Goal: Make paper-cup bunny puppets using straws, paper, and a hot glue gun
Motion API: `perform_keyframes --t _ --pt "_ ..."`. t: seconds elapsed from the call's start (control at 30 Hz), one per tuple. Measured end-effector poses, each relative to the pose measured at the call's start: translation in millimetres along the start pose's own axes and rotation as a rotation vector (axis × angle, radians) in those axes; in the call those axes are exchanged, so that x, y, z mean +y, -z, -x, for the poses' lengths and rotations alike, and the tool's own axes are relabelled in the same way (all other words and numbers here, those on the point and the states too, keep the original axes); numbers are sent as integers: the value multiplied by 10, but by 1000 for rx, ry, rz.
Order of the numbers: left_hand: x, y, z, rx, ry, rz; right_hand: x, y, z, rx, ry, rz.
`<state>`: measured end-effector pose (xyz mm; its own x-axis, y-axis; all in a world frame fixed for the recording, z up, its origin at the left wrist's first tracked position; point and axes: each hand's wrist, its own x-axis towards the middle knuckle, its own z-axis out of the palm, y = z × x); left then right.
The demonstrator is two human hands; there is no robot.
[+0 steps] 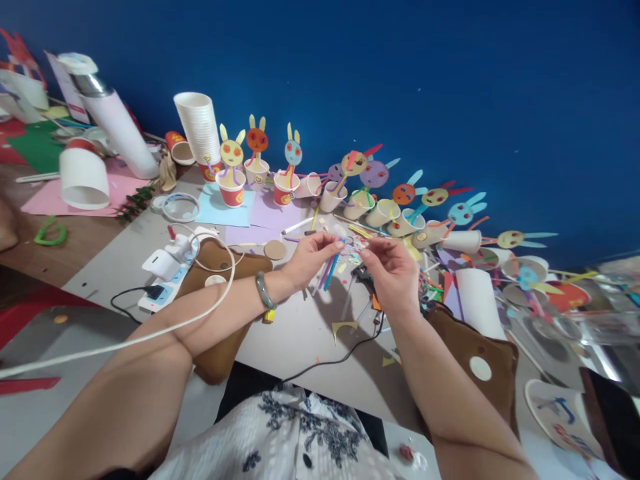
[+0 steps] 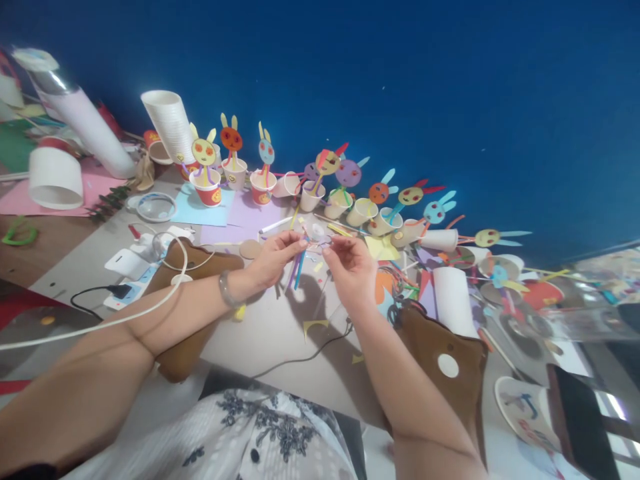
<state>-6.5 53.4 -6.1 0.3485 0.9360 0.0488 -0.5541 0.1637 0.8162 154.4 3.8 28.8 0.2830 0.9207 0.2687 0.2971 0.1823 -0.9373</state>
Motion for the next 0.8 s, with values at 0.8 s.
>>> perform_keyframes --t 0.8 --pt "44 -45 94 -159 101 85 40 -191 42 -115 -313 -438"
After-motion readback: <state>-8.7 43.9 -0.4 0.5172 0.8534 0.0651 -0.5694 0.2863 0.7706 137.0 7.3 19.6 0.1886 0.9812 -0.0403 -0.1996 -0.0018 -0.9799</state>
